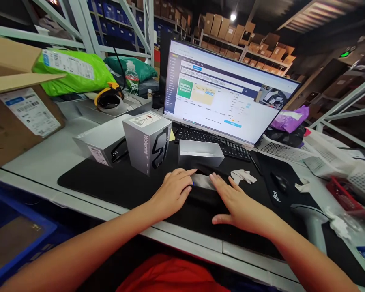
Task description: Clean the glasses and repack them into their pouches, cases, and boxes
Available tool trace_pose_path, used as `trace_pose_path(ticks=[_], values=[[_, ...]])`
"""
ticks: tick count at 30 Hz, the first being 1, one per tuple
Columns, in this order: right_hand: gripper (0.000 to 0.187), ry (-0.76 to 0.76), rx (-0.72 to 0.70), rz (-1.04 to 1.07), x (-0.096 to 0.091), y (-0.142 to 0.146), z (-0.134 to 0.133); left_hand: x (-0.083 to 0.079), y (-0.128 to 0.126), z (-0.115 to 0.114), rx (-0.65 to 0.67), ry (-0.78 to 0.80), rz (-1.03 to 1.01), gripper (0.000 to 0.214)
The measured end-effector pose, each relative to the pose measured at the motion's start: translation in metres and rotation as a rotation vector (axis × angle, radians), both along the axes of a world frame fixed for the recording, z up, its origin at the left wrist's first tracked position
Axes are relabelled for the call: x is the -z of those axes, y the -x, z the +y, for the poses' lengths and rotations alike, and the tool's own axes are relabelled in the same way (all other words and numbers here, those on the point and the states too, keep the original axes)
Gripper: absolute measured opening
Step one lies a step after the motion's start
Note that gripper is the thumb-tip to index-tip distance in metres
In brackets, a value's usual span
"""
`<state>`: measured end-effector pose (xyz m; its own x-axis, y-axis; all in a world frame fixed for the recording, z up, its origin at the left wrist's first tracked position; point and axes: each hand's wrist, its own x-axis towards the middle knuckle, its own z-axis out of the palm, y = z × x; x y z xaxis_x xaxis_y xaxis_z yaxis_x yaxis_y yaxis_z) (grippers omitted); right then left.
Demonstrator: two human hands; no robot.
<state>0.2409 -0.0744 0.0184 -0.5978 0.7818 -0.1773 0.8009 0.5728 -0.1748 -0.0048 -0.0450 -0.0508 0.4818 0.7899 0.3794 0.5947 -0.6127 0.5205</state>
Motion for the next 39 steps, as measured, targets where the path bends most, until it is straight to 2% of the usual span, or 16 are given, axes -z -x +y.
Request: trace_pose_path(ticks=[2, 5, 7, 10, 13, 15, 17, 18, 21, 23, 25, 27, 30, 33, 36, 39], values=[[0.085, -0.003, -0.004, 0.110, -0.010, 0.000, 0.015, 0.000, -0.001, 0.002, -0.036, 0.006, -0.042, 0.013], [0.060, -0.178, 0.086, 0.166, -0.026, 0.000, 0.030, 0.002, -0.004, 0.001, -0.050, -0.026, -0.080, 0.013], [0.067, -0.214, 0.106, 0.064, -0.030, 0.000, 0.039, 0.003, -0.004, 0.000, -0.052, -0.059, -0.092, 0.013], [0.076, -0.103, 0.051, -0.069, -0.024, 0.003, 0.051, 0.005, -0.002, 0.002, -0.020, -0.101, -0.123, 0.014], [0.072, -0.085, -0.004, -0.006, -0.009, 0.014, 0.057, 0.010, 0.000, 0.007, 0.029, -0.133, -0.169, 0.015], [0.092, -0.123, -0.020, 0.024, 0.002, 0.026, 0.055, 0.013, -0.001, 0.009, 0.037, -0.165, -0.227, 0.014], [0.121, -0.193, -0.005, 0.002, 0.010, 0.037, 0.048, 0.016, -0.003, 0.009, -0.012, -0.181, -0.333, 0.015], [0.128, -0.228, 0.010, -0.015, 0.012, 0.041, 0.044, 0.018, -0.005, 0.008, -0.053, -0.186, -0.400, 0.021], [0.116, -0.228, 0.038, 0.010, 0.008, 0.041, 0.038, 0.023, -0.004, 0.007, -0.189, -0.240, -0.566, 0.040], [0.106, -0.175, 0.059, 0.090, -0.002, 0.029, 0.042, 0.026, 0.000, 0.008, -0.245, -0.274, -0.639, 0.048], [0.094, -0.141, 0.094, 0.240, -0.013, 0.012, 0.050, 0.026, 0.004, 0.012, -0.254, -0.222, -0.710, 0.063], [0.082, -0.127, 0.138, 0.465, -0.023, -0.003, 0.056, 0.022, 0.004, 0.017, -0.168, -0.103, -0.783, 0.085], [0.083, -0.089, 0.152, 0.824, -0.027, -0.011, 0.056, 0.008, -0.010, 0.023, 0.109, 0.094, -0.871, 0.111], [0.087, -0.083, 0.074, 0.962, -0.018, -0.001, 0.051, -0.013, -0.031, 0.025, 0.320, 0.308, -0.962, 0.100], [0.084, -0.203, 0.030, 0.900, -0.009, 0.006, 0.053, -0.031, -0.044, 0.031, 0.248, 0.389, -1.021, 0.067], [0.072, -0.351, 0.044, 0.833, -0.012, -0.002, 0.059, -0.040, -0.046, 0.040, 0.137, 0.256, -0.983, 0.068]])
